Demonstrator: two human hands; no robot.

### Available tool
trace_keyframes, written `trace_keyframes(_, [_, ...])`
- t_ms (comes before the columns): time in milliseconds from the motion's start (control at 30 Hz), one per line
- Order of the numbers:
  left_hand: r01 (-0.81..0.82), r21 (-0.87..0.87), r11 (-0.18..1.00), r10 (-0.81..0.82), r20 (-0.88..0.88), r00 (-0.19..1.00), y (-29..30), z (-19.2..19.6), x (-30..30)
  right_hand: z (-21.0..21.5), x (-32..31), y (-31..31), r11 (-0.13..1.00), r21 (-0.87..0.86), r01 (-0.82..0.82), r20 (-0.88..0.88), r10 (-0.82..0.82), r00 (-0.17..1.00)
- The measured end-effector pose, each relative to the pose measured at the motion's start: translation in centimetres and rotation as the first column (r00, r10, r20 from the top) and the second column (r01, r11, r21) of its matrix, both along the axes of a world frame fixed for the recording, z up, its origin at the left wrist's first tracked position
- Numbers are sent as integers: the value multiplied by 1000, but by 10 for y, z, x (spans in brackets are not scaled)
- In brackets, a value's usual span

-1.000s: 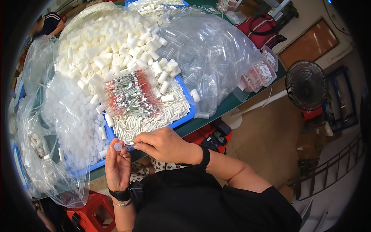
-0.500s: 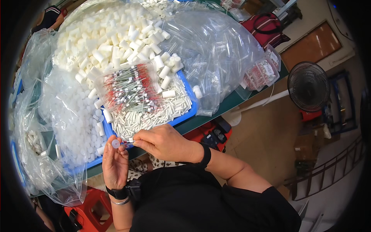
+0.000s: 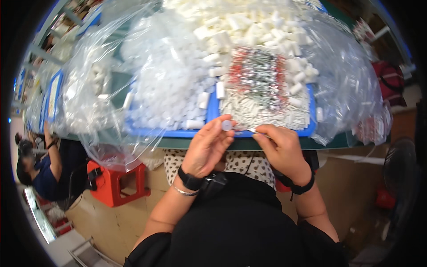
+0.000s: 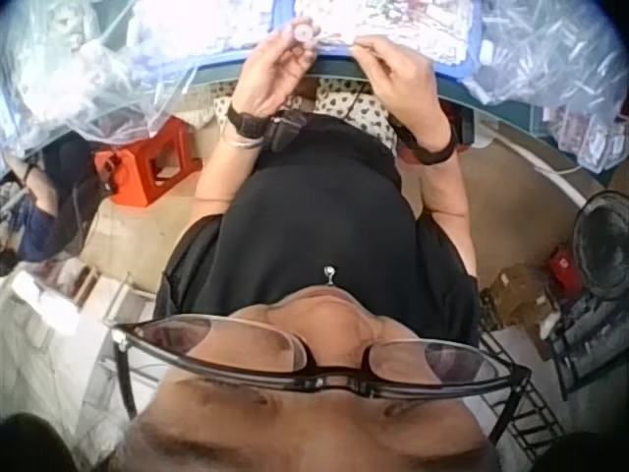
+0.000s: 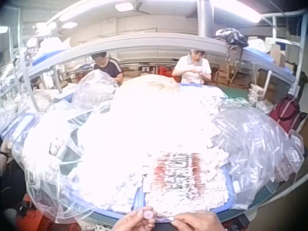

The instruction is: The person assembles small white cylindrical components by inserting thin metal pins into them. They pick up a white cylinder and a pin from blue trays on the table, insert the pin into the cylinder, and place the assembled unit into a clear plastic bag. The process is repeated continuously throughout the clip.

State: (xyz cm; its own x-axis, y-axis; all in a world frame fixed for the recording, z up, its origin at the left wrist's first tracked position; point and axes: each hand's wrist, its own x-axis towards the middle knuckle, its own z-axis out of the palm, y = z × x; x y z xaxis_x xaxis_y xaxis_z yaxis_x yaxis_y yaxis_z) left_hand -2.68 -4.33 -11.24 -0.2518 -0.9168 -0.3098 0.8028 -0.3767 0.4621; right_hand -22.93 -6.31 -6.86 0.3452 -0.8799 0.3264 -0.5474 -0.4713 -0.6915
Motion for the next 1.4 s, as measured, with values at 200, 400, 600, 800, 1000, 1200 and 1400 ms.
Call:
trace_keyframes(200, [16,-22,1000,-16,-13,1000,2,-3,3,3,6,1,998,9,-69,-50,69,996])
trace_keyframes(400, [12,-35,999,-12,-10,1000,2,-5,4,6,9,0,994,11,-113,-45,113,993])
trace_keyframes(600, [22,-34,999,-23,-33,999,2,-5,4,2,10,0,995,34,-97,-32,98,995])
trace_keyframes(800, [36,-49,998,-36,1,999,1,-4,5,-2,10,-1,997,24,-75,-84,77,993])
trace_keyframes(1000, [75,-83,994,-62,151,987,5,2,-3,7,18,-1,987,-80,-139,-134,127,983])
trace_keyframes(1200, [105,7,994,-104,-75,992,5,-9,-6,-8,22,0,994,-13,-107,-87,106,991])
trace_keyframes(1400, [141,8,990,-138,-158,978,7,-19,-8,-6,33,1,973,-197,-122,-165,89,982])
